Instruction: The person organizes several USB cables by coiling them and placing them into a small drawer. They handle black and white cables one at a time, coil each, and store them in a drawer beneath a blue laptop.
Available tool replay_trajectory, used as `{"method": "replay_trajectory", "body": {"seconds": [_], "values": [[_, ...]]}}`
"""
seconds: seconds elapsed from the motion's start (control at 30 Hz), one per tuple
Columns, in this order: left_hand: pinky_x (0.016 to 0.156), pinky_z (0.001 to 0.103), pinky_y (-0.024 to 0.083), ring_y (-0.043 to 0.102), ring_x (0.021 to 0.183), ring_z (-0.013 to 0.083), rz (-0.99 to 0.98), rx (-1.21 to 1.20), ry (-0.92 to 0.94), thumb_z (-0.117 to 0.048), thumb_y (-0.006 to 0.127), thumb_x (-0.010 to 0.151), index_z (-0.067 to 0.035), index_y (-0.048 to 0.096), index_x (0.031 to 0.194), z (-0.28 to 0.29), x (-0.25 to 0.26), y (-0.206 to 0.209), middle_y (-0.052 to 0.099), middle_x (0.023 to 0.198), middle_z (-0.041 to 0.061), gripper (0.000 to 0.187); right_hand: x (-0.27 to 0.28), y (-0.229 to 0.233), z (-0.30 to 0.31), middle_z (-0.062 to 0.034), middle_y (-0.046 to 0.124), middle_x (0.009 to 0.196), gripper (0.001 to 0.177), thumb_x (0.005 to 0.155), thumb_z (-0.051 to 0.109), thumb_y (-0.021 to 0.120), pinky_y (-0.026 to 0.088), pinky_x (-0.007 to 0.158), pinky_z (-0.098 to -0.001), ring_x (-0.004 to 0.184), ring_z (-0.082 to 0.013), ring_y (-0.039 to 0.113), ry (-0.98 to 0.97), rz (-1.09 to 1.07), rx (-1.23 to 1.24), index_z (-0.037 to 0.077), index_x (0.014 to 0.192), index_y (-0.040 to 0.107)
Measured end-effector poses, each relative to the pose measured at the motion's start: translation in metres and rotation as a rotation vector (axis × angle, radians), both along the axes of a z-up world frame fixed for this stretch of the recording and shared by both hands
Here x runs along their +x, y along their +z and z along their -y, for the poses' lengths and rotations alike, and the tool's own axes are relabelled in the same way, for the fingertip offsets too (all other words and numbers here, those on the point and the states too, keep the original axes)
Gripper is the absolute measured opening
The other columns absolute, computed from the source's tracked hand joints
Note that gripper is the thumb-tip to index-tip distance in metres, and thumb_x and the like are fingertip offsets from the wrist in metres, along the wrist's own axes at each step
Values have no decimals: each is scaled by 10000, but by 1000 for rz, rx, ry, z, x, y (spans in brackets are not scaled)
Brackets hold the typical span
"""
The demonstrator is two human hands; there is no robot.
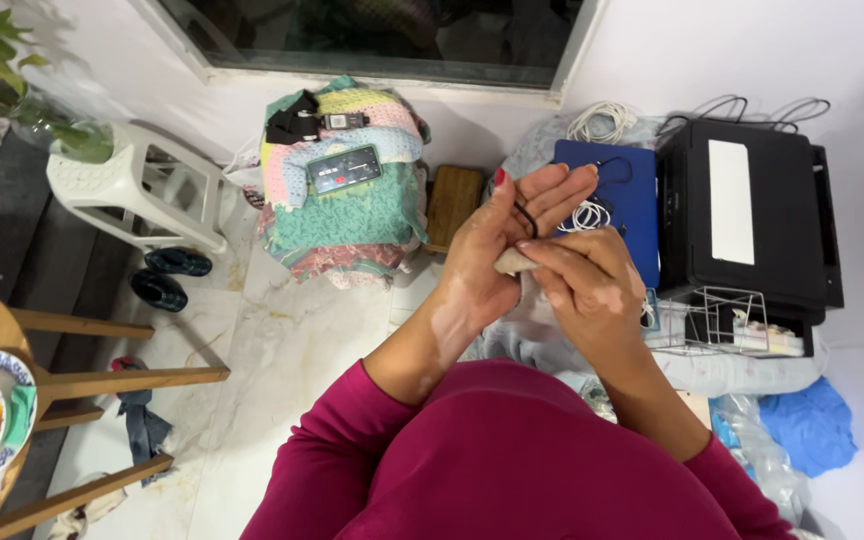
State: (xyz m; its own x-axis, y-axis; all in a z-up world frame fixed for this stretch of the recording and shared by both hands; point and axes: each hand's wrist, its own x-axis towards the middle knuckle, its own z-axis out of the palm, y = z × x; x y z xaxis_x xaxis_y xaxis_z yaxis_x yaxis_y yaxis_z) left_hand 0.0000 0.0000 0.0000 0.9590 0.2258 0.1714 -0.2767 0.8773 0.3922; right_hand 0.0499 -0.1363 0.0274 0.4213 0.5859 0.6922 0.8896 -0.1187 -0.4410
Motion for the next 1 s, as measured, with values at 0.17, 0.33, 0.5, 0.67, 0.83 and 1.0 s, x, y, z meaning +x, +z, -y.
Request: {"method": "replay_trajectory", "body": {"seconds": [0.17,0.33,0.5,0.67,0.83,1.0], "values": [[1303,434,284,343,1557,329,-16,-47,18,-423,279,1167,-7,456,1481,-11,-1,-6,431,1608,203,550,5,-4,9,-42,681,974,254,842,-3,781,556,759,-310,878,-207,663,-20,-68,-93,93,1076,800],[1328,463,296,384,1548,345,146,-239,-37,-429,294,1210,-33,564,1408,-18,-2,-15,492,1586,178,519,5,12,20,-64,692,1051,265,890,10,740,551,733,-275,842,-160,662,-33,-424,-30,81,1145,746],[1301,502,334,462,1486,366,214,-349,-100,-424,312,1215,-64,628,1356,-22,-2,-23,599,1485,163,499,-9,27,16,-79,717,1075,279,862,-18,665,552,748,-271,879,-142,698,7,-360,-112,72,1111,751],[1294,539,367,524,1442,410,223,-74,135,-379,438,1201,-37,619,1269,-21,-1,-21,669,1313,186,393,-15,28,2,-67,717,1013,251,855,21,677,503,647,-288,698,-127,598,65,-373,-144,76,1092,739],[1304,477,340,531,1412,369,178,223,331,-358,518,1177,-5,599,1293,-13,-6,-11,693,1226,181,380,-18,19,-15,-57,712,888,279,784,148,843,437,521,-299,547,-121,528,-14,-393,-180,39,1009,718],[1297,425,352,512,1438,299,155,446,392,-389,491,1177,-29,595,1347,-14,-17,1,690,1204,128,412,-16,13,-19,-23,719,899,232,815,120,791,436,514,-273,542,-93,523,17,-486,-180,44,1022,718]]}}
